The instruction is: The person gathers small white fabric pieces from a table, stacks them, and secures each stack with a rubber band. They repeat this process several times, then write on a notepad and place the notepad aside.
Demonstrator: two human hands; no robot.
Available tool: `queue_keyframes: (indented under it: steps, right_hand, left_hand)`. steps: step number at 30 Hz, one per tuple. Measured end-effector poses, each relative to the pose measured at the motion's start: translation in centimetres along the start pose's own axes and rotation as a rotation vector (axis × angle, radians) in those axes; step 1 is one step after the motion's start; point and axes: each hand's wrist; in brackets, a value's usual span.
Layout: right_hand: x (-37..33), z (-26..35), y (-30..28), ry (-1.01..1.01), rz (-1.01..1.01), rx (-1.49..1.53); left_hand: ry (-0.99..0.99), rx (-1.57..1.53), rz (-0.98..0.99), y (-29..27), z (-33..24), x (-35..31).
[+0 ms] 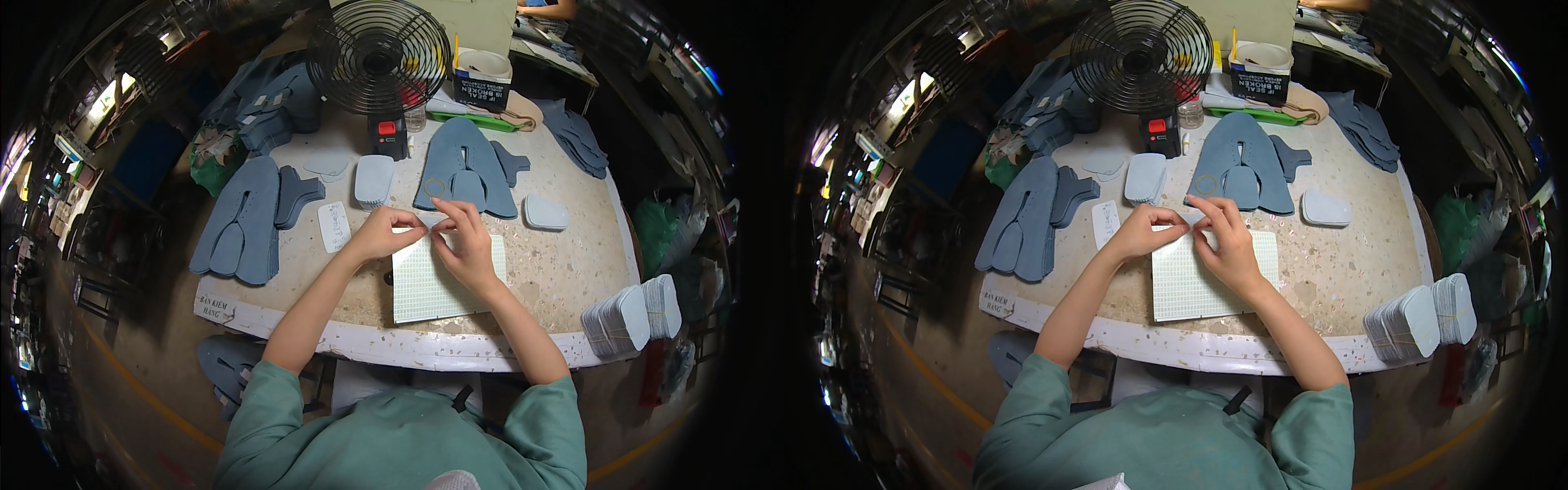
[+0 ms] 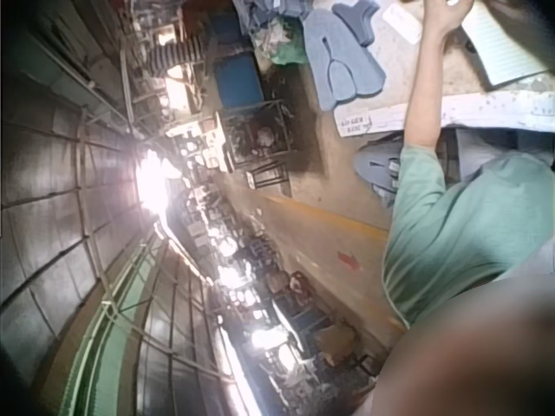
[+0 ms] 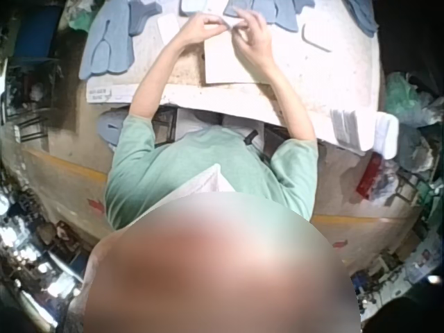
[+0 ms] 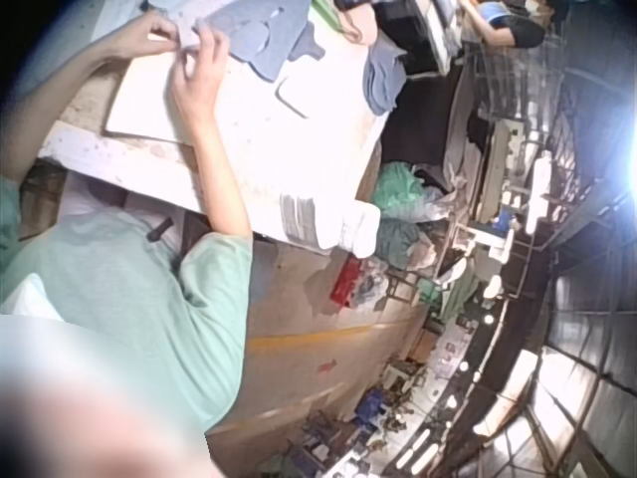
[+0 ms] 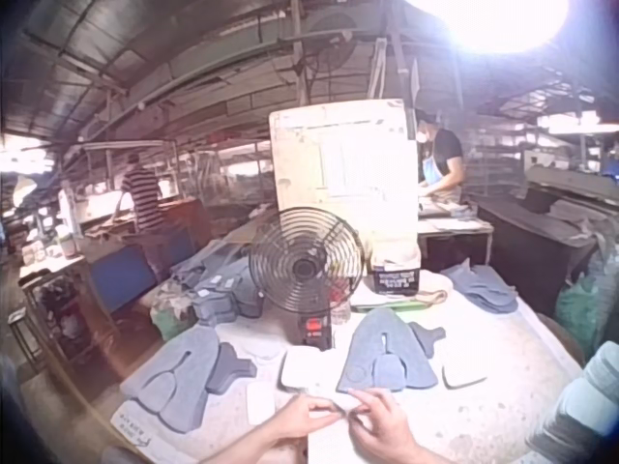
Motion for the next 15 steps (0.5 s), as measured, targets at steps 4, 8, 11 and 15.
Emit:
queue_keyframes:
  steps: [4, 8, 11, 15]
  right_hand:
    - [0.12, 0.02, -0.26, 0.018, -0.001, 0.028]
    - [0.17, 0.03, -0.19, -0.066, 0.052, 0.049]
    - [0.0, 0.07, 0.08, -0.09, 0.104, 0.007]
    - [-0.06, 0.06, 0.41, -0.037, 0.058, 0.097]
  left_hand:
    - [-0.025, -0.01, 0.024, 0.18, -0.01, 0.02]
    - [-0.003, -0.025, 0.05, 0.57, 0.14, -0.09]
    - [-0.004, -0.019, 0.068, 0.55, 0.45, -0.01]
    - [0.004, -0.012, 0.075, 0.47, 0.43, 0.04]
Point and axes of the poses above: each hand's wrist, its own x-axis towards the middle knuckle, its own y-axis out of the palm, z = x × y, and after that the axes turned 11 degrees about z, right-handed
